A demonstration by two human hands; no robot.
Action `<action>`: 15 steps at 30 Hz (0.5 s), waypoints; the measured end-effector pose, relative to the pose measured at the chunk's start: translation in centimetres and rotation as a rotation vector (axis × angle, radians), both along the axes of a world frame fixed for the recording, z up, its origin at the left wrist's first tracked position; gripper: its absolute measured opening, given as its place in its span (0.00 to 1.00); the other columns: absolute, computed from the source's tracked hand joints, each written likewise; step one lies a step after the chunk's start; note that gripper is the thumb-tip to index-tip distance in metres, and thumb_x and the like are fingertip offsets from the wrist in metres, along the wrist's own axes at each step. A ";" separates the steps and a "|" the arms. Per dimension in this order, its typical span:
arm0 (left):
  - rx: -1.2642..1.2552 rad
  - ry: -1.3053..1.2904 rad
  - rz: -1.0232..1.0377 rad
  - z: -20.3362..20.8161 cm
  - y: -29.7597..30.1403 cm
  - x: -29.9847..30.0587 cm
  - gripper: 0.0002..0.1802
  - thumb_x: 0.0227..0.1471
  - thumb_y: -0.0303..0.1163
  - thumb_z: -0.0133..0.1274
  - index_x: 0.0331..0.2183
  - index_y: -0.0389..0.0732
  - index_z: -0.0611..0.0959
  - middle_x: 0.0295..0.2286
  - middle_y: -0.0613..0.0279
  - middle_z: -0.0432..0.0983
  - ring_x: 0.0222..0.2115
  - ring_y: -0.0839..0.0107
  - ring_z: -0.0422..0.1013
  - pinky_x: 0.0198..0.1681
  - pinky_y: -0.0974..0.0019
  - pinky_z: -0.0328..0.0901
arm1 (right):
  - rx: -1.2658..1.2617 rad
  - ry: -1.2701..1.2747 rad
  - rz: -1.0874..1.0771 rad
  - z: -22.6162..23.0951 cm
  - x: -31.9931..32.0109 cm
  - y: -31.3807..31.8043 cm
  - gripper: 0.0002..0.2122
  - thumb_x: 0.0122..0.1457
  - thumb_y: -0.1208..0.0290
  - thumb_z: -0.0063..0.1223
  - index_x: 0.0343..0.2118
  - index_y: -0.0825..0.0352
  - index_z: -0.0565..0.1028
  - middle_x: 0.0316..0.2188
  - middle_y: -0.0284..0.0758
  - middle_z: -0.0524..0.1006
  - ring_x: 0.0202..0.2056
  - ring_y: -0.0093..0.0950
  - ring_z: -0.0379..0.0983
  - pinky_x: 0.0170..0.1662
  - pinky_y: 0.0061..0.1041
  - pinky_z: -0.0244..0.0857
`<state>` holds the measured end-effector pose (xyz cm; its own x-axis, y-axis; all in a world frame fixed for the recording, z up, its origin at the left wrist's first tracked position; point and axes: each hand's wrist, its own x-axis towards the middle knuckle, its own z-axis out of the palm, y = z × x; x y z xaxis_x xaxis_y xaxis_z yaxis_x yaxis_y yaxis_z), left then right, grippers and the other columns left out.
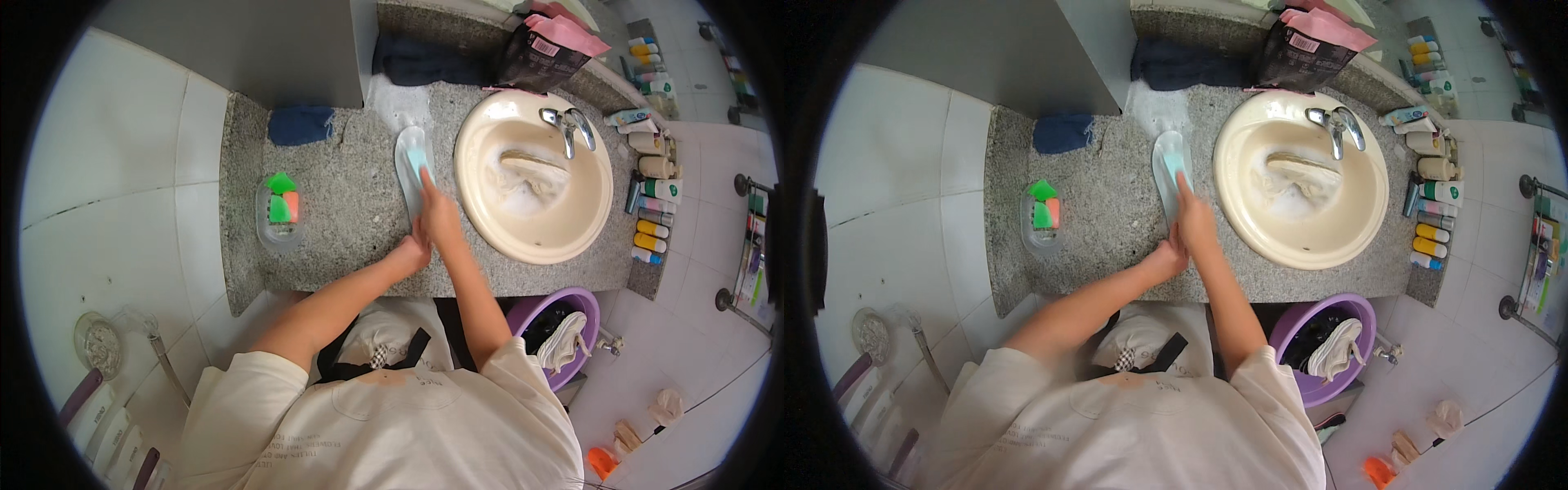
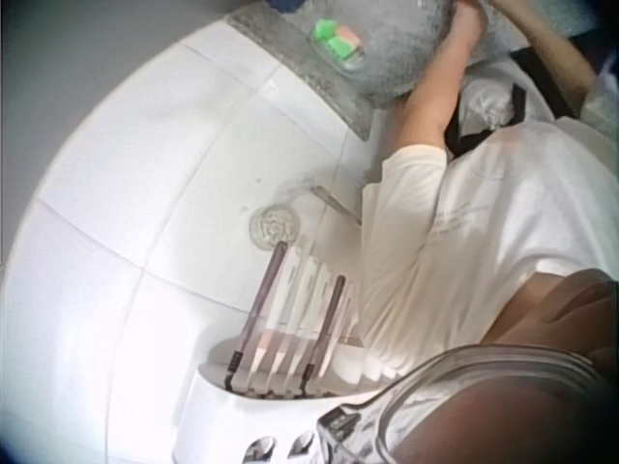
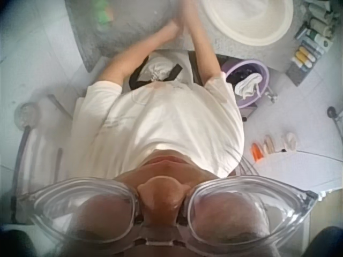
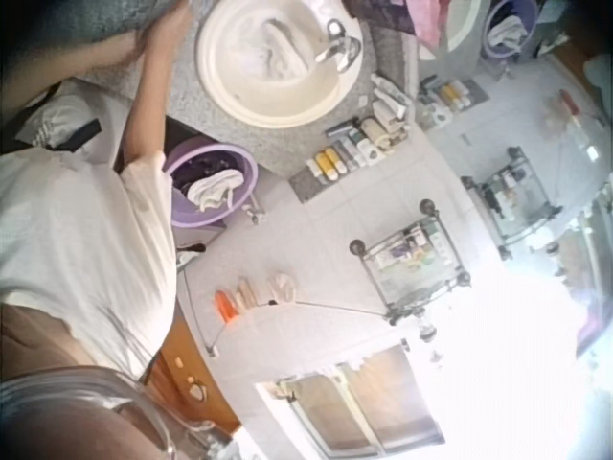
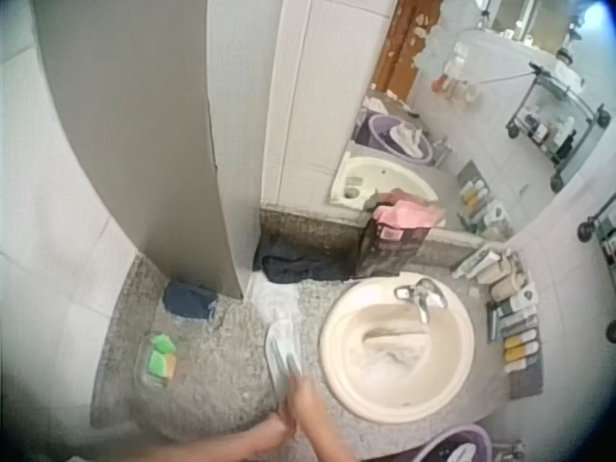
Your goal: The person scrubs a white sneaker and its insole with a brush and soapy water in a bathroom sink. They remove the insole, clean both sides, rinse the shoe and insole, and wring out the laces.
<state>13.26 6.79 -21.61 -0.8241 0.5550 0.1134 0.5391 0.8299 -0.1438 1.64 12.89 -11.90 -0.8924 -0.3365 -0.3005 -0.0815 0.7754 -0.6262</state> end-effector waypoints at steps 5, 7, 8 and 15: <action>0.119 -0.205 0.102 6.2 -0.9 -1.4 0.14 0.42 0.30 0.51 0.31 0.30 0.81 0.36 0.34 0.75 0.36 0.43 0.74 0.26 0.57 0.70 | 0.026 -0.183 -0.048 2.2 8.3 6.8 0.21 0.61 0.75 0.44 0.58 0.59 0.64 0.34 0.59 0.73 0.38 0.52 0.74 0.39 0.37 0.67; 0.565 -0.563 0.405 11.3 -2.9 -4.8 0.09 0.41 0.29 0.52 0.25 0.32 0.80 0.31 0.41 0.76 0.33 0.47 0.74 0.24 0.55 0.68 | -0.139 -0.031 -0.037 1.8 8.6 9.1 0.22 0.60 0.76 0.45 0.58 0.60 0.64 0.36 0.57 0.74 0.35 0.51 0.74 0.38 0.37 0.67; 0.789 -0.747 0.557 12.5 -3.8 -6.5 0.07 0.41 0.28 0.53 0.22 0.34 0.80 0.29 0.44 0.77 0.32 0.49 0.74 0.24 0.54 0.68 | -0.218 0.044 -0.030 1.4 8.7 9.8 0.22 0.59 0.76 0.46 0.58 0.60 0.64 0.37 0.56 0.74 0.34 0.51 0.74 0.37 0.37 0.67; 0.821 -0.127 0.669 5.2 -9.8 -18.4 0.23 0.39 0.27 0.60 0.42 0.37 0.76 0.35 0.48 0.74 0.39 0.51 0.71 0.43 0.53 0.65 | -0.031 0.073 -0.387 1.0 7.8 6.0 0.39 0.50 0.69 0.62 0.63 0.64 0.52 0.35 0.49 0.77 0.34 0.43 0.76 0.38 0.35 0.67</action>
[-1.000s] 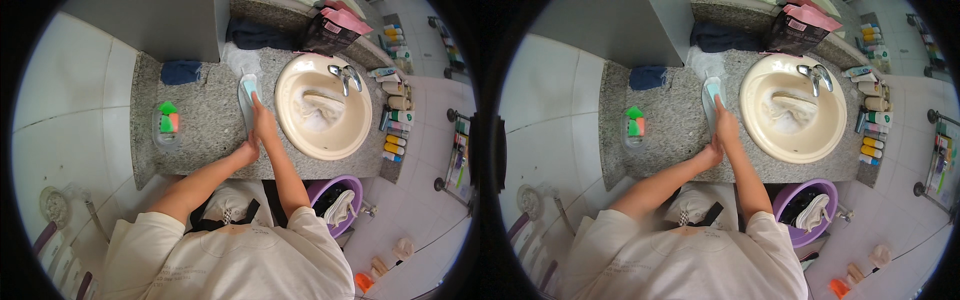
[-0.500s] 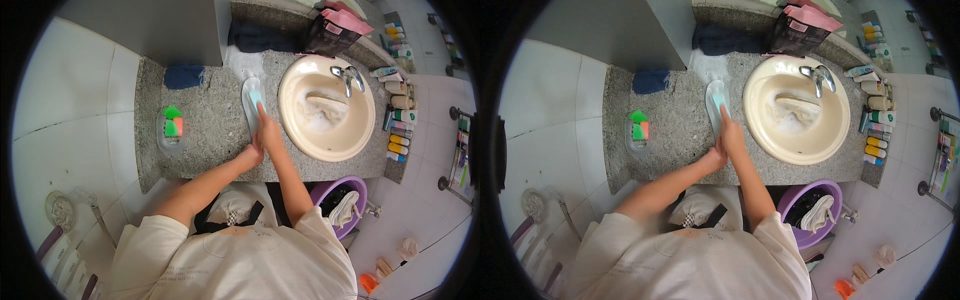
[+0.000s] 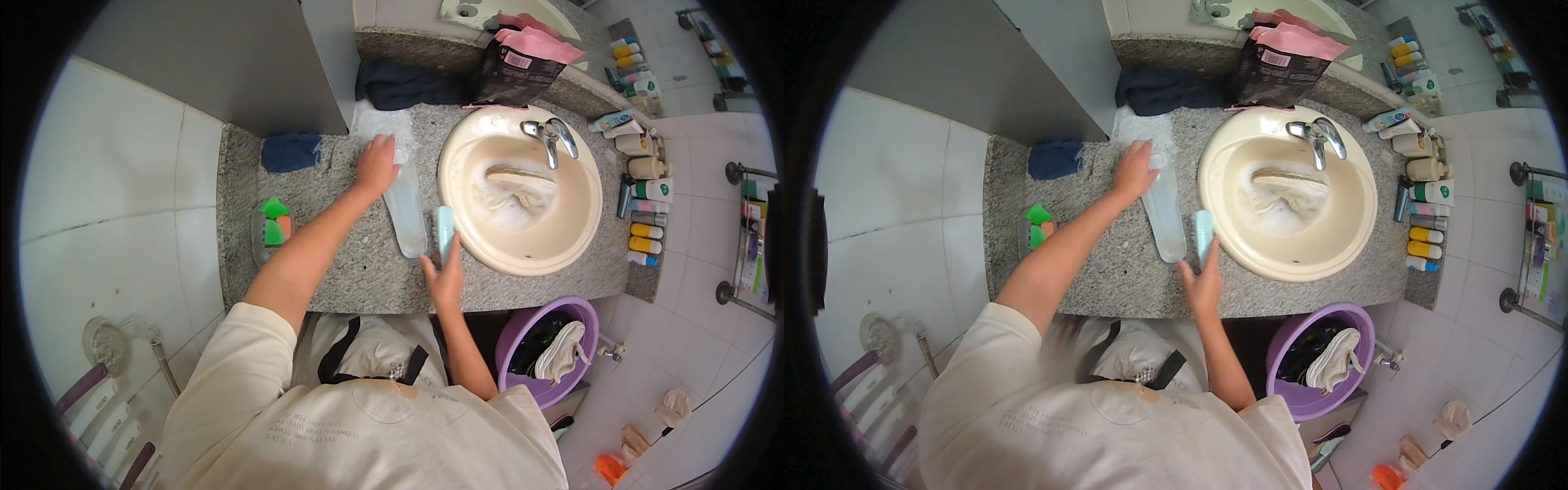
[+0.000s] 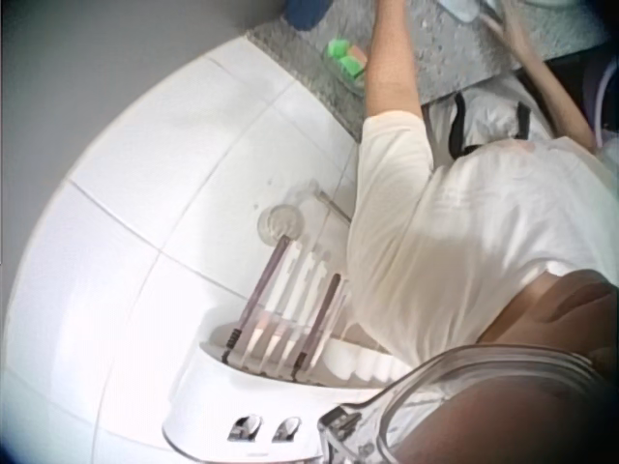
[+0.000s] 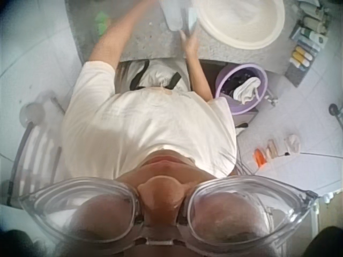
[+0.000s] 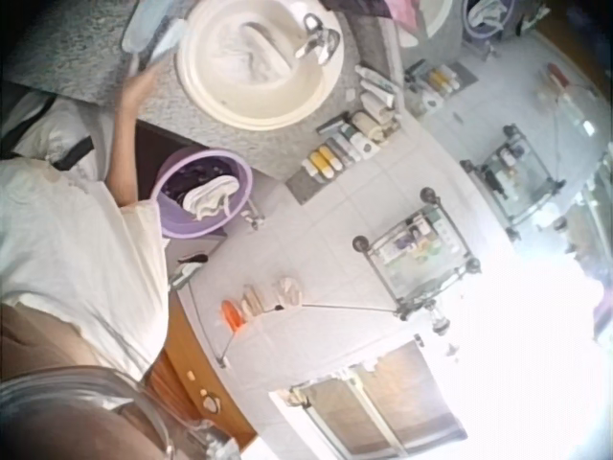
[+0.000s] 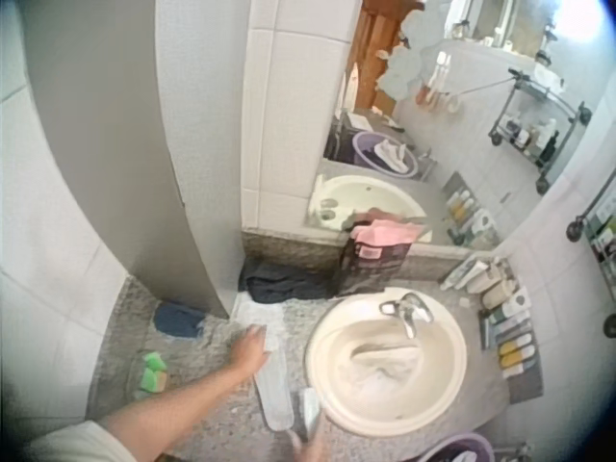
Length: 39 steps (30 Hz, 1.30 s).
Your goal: The person scrubs a white sneaker and its insole with a brush and soapy water in a bathroom sink. They remove the insole, clean both sides, rinse the shoe and insole, and wring out the laces.
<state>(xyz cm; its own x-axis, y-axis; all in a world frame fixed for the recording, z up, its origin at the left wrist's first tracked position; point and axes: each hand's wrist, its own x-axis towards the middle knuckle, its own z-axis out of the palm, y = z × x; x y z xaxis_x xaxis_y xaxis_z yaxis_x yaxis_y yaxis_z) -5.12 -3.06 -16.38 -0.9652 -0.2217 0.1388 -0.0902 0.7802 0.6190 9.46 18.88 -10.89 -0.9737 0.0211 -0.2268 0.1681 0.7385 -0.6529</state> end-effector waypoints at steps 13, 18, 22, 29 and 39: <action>1.049 -0.463 0.507 -1.2 -6.0 14.8 0.06 0.49 0.25 0.56 0.26 0.33 0.76 0.24 0.53 0.77 0.22 0.67 0.77 0.20 0.69 0.72 | -0.056 0.260 0.006 -0.8 -12.3 -1.9 0.27 0.57 0.76 0.49 0.61 0.62 0.56 0.43 0.56 0.72 0.44 0.51 0.70 0.45 0.40 0.64; 1.241 -0.558 0.649 0.2 -2.7 19.6 0.10 0.51 0.29 0.55 0.30 0.30 0.77 0.27 0.51 0.77 0.25 0.63 0.78 0.26 0.66 0.74 | -0.030 0.226 0.344 -0.7 -11.2 -4.8 0.25 0.57 0.76 0.44 0.59 0.52 0.62 0.26 0.49 0.73 0.29 0.44 0.72 0.35 0.41 0.66; 1.283 -0.496 0.656 0.2 -1.6 20.3 0.08 0.50 0.25 0.56 0.29 0.30 0.76 0.26 0.51 0.77 0.25 0.63 0.78 0.25 0.67 0.74 | -0.048 0.041 0.727 -2.5 0.0 -5.1 0.31 0.50 0.82 0.44 0.60 0.52 0.61 0.23 0.47 0.73 0.23 0.46 0.72 0.27 0.42 0.66; 1.285 -0.407 0.637 -1.0 -0.9 20.8 0.06 0.50 0.24 0.56 0.27 0.32 0.75 0.27 0.52 0.77 0.24 0.64 0.77 0.27 0.67 0.74 | 0.070 0.011 0.505 -3.3 1.8 -6.3 0.33 0.52 0.82 0.42 0.63 0.50 0.55 0.22 0.49 0.73 0.21 0.45 0.73 0.24 0.42 0.68; 1.185 -0.254 0.611 -1.9 -0.1 21.0 0.05 0.50 0.20 0.54 0.27 0.31 0.73 0.24 0.51 0.76 0.22 0.64 0.76 0.25 0.65 0.74 | 0.037 -0.015 0.668 -3.9 3.0 -6.4 0.33 0.51 0.81 0.43 0.63 0.55 0.55 0.20 0.48 0.74 0.20 0.44 0.73 0.24 0.42 0.66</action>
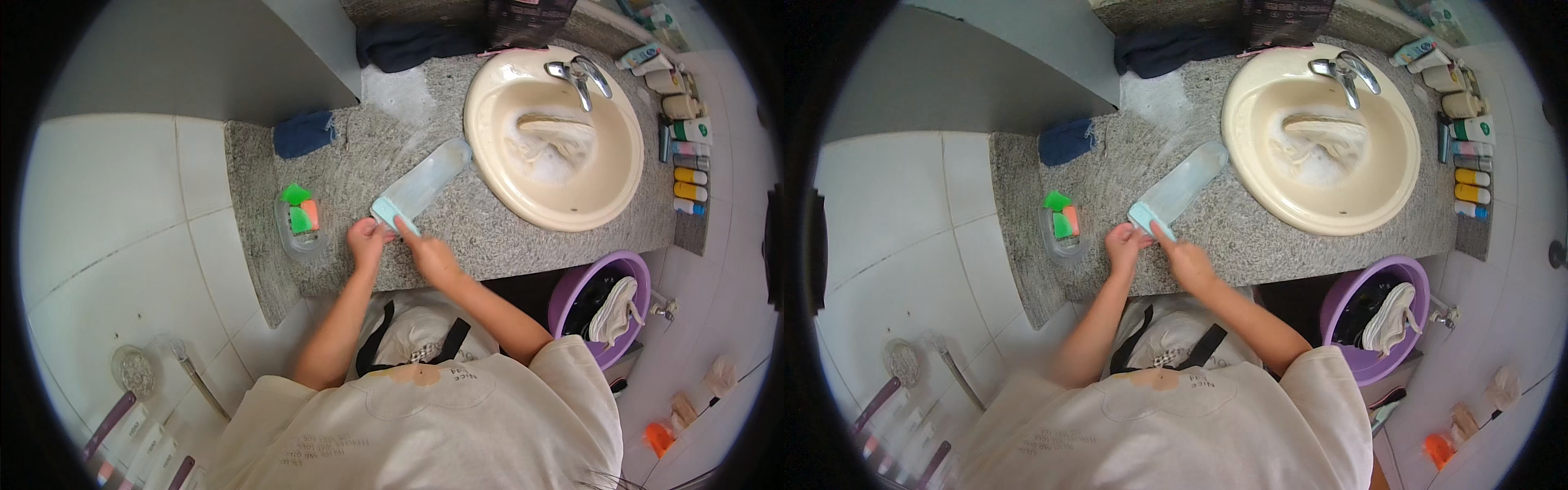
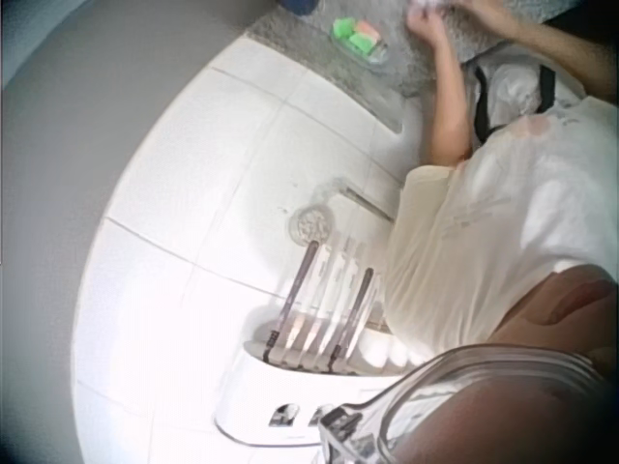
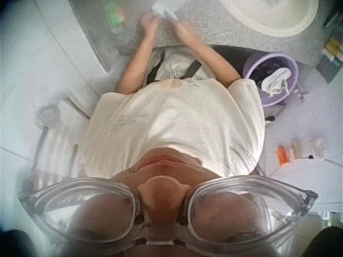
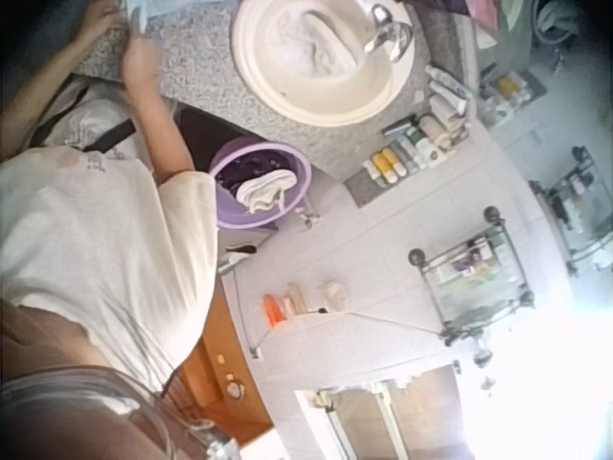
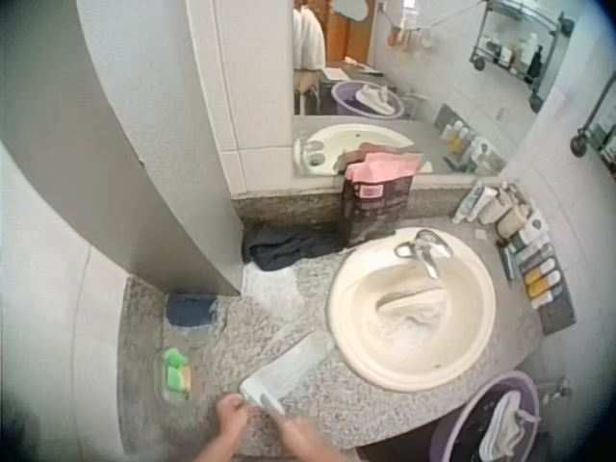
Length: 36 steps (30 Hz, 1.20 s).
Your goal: The person scrubs a white sneaker and its insole with a brush and soapy water in a bathroom sink. They remove the insole, clean both sides, rinse the shoe and insole, and wring out the laces.
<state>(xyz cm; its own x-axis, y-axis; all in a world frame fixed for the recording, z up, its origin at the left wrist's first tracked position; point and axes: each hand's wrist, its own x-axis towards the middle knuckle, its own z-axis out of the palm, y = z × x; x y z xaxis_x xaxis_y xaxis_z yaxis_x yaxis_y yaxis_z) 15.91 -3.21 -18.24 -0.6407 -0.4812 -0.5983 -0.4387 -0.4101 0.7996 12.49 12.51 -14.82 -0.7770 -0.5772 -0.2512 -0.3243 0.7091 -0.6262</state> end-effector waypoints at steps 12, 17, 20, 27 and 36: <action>0.040 -0.042 -0.002 1.7 0.2 0.0 0.05 0.49 0.17 0.53 0.29 0.29 0.73 0.24 0.50 0.76 0.22 0.63 0.76 0.26 0.66 0.75 | -0.035 0.012 -0.242 3.2 -3.1 0.7 0.30 0.53 0.83 0.41 0.61 0.59 0.58 0.21 0.53 0.73 0.22 0.47 0.73 0.26 0.43 0.65; 0.015 -0.050 0.009 0.9 0.1 -0.1 0.06 0.49 0.17 0.53 0.30 0.30 0.72 0.24 0.51 0.76 0.23 0.62 0.77 0.26 0.65 0.75 | 0.001 -0.020 -0.239 0.7 -2.6 1.9 0.30 0.53 0.83 0.42 0.61 0.59 0.58 0.22 0.53 0.73 0.22 0.46 0.73 0.27 0.43 0.65; 0.030 -0.067 -0.011 1.1 0.4 0.7 0.06 0.50 0.17 0.53 0.30 0.30 0.72 0.24 0.50 0.76 0.23 0.62 0.77 0.26 0.65 0.75 | -0.033 0.000 -0.303 1.6 -3.1 1.6 0.30 0.52 0.83 0.42 0.61 0.58 0.59 0.21 0.52 0.73 0.22 0.46 0.73 0.27 0.43 0.65; 0.035 -0.051 -0.026 1.4 0.0 0.4 0.07 0.51 0.21 0.54 0.30 0.33 0.71 0.26 0.50 0.76 0.25 0.61 0.77 0.28 0.64 0.75 | -0.030 0.043 -0.451 3.6 -5.4 1.5 0.30 0.53 0.82 0.42 0.61 0.54 0.60 0.21 0.54 0.73 0.24 0.47 0.74 0.28 0.43 0.67; 0.038 -0.073 -0.028 1.7 0.1 -0.1 0.07 0.51 0.19 0.53 0.31 0.29 0.71 0.25 0.51 0.76 0.23 0.63 0.76 0.27 0.65 0.75 | -0.046 -0.089 -0.214 1.1 -2.6 1.2 0.28 0.54 0.82 0.40 0.60 0.58 0.60 0.22 0.53 0.74 0.24 0.45 0.74 0.27 0.42 0.66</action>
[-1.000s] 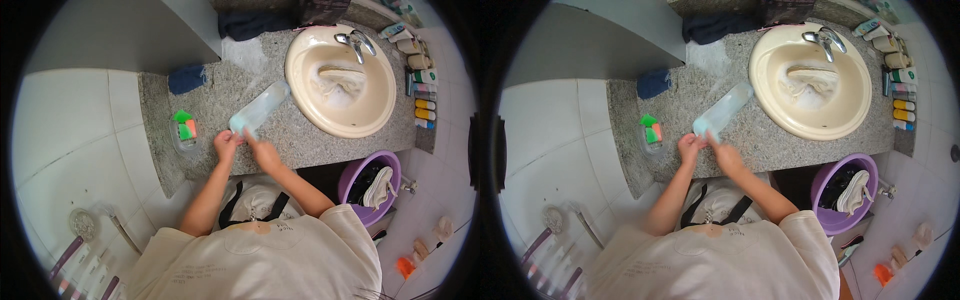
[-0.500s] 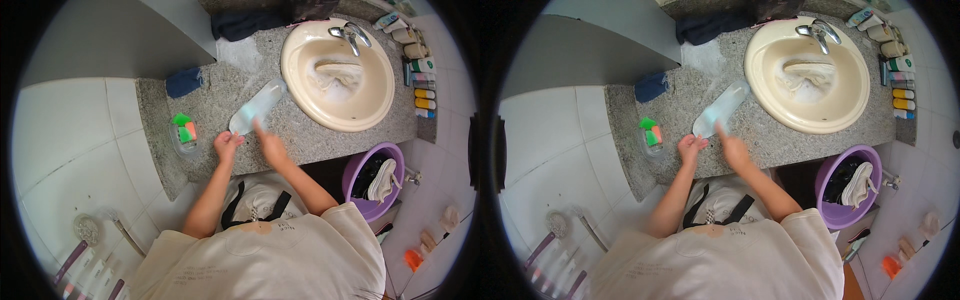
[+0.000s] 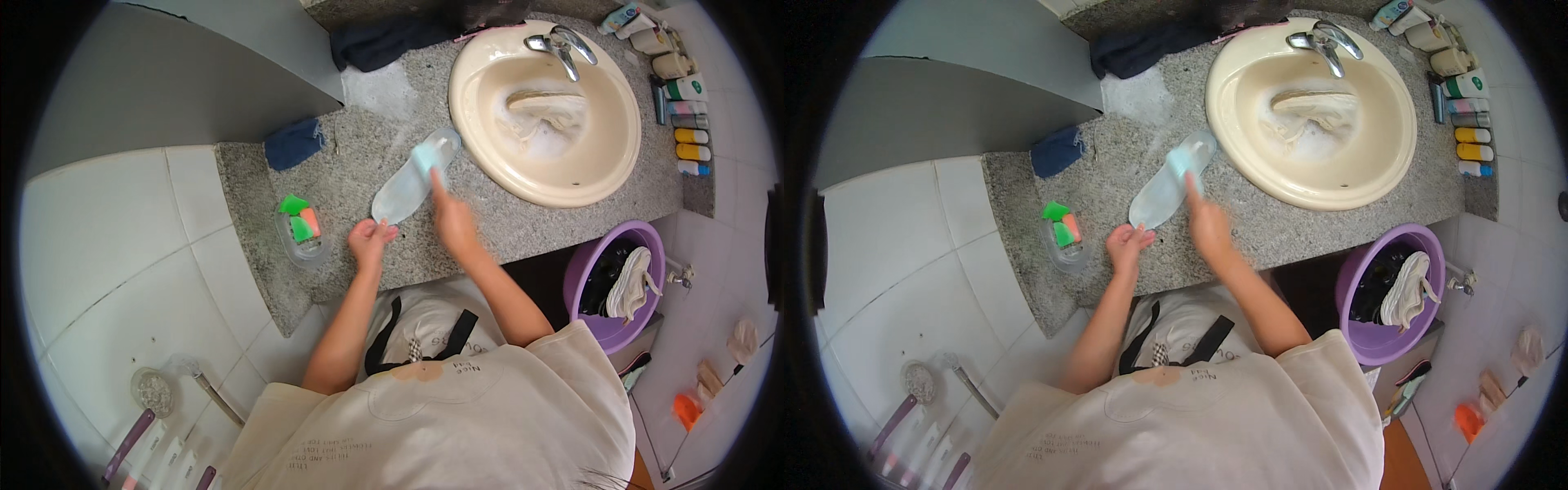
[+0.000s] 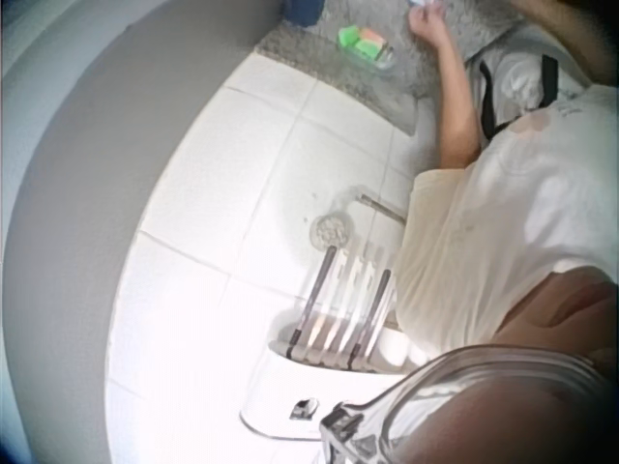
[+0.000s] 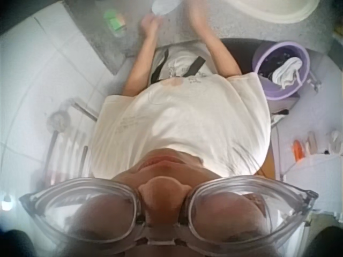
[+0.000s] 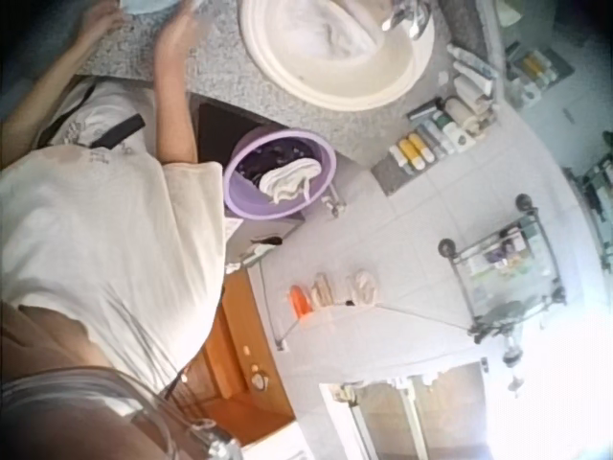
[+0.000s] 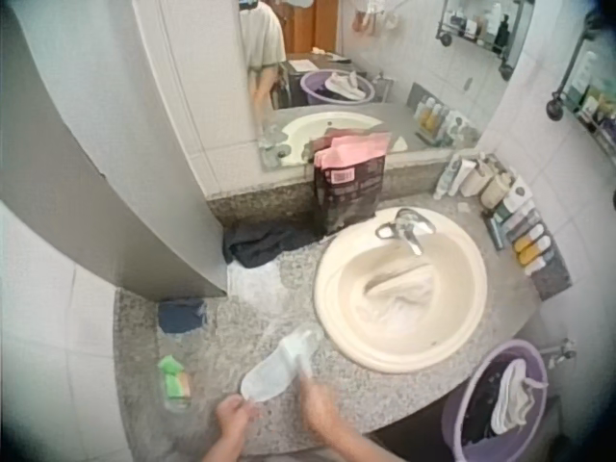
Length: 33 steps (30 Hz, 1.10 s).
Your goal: The person scrubs a white sneaker and its insole with a brush and soapy water in a bathroom sink. They remove the insole, clean both sides, rinse the shoe and insole, and wring out the laces.
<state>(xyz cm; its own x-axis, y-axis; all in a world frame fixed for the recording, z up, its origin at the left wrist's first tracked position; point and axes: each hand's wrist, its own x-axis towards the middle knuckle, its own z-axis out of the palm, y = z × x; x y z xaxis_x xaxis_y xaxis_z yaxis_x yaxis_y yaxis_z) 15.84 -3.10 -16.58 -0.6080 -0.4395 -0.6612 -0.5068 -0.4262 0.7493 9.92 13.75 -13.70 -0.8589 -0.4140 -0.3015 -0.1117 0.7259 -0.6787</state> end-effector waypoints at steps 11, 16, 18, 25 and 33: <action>-0.017 -0.005 -0.046 -1.1 -0.6 0.7 0.06 0.51 0.20 0.53 0.31 0.30 0.72 0.26 0.52 0.76 0.26 0.62 0.77 0.29 0.63 0.75 | -0.146 -0.078 0.145 0.2 3.9 -1.7 0.27 0.55 0.78 0.43 0.60 0.55 0.60 0.22 0.51 0.75 0.23 0.46 0.74 0.28 0.44 0.66; -0.009 0.021 -0.061 -0.9 -0.6 0.5 0.05 0.52 0.21 0.52 0.31 0.31 0.73 0.25 0.52 0.76 0.25 0.63 0.77 0.29 0.64 0.75 | -0.009 0.024 -0.121 0.1 -2.5 0.4 0.27 0.55 0.78 0.41 0.61 0.58 0.59 0.24 0.53 0.74 0.26 0.48 0.74 0.30 0.43 0.66; -0.032 0.001 -0.064 -0.8 -0.4 0.4 0.05 0.52 0.21 0.52 0.31 0.32 0.73 0.26 0.52 0.76 0.26 0.63 0.77 0.29 0.64 0.75 | 0.039 -0.094 0.086 0.9 1.1 -1.0 0.25 0.57 0.77 0.42 0.60 0.61 0.60 0.28 0.53 0.75 0.28 0.48 0.75 0.32 0.41 0.66; -0.018 0.004 -0.081 -0.5 -0.5 0.2 0.07 0.51 0.20 0.52 0.34 0.30 0.71 0.28 0.50 0.75 0.26 0.61 0.77 0.29 0.63 0.75 | 0.046 0.029 -0.002 0.5 -0.3 0.2 0.30 0.53 0.81 0.42 0.61 0.57 0.58 0.24 0.50 0.74 0.26 0.45 0.74 0.30 0.42 0.66; -0.020 -0.005 -0.049 0.2 -0.2 0.4 0.07 0.52 0.19 0.52 0.33 0.30 0.70 0.27 0.50 0.75 0.26 0.59 0.77 0.30 0.61 0.76 | 0.094 0.103 -0.051 -1.2 0.6 -0.1 0.31 0.51 0.81 0.41 0.61 0.53 0.59 0.19 0.48 0.73 0.23 0.43 0.74 0.26 0.41 0.68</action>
<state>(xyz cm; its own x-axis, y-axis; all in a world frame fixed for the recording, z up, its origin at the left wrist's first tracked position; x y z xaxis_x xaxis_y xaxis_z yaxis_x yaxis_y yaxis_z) 16.20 -3.29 -16.34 -0.6263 -0.4220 -0.6555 -0.5303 -0.3857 0.7550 10.50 13.64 -14.90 -0.9065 -0.3431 -0.2459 -0.1384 0.7920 -0.5947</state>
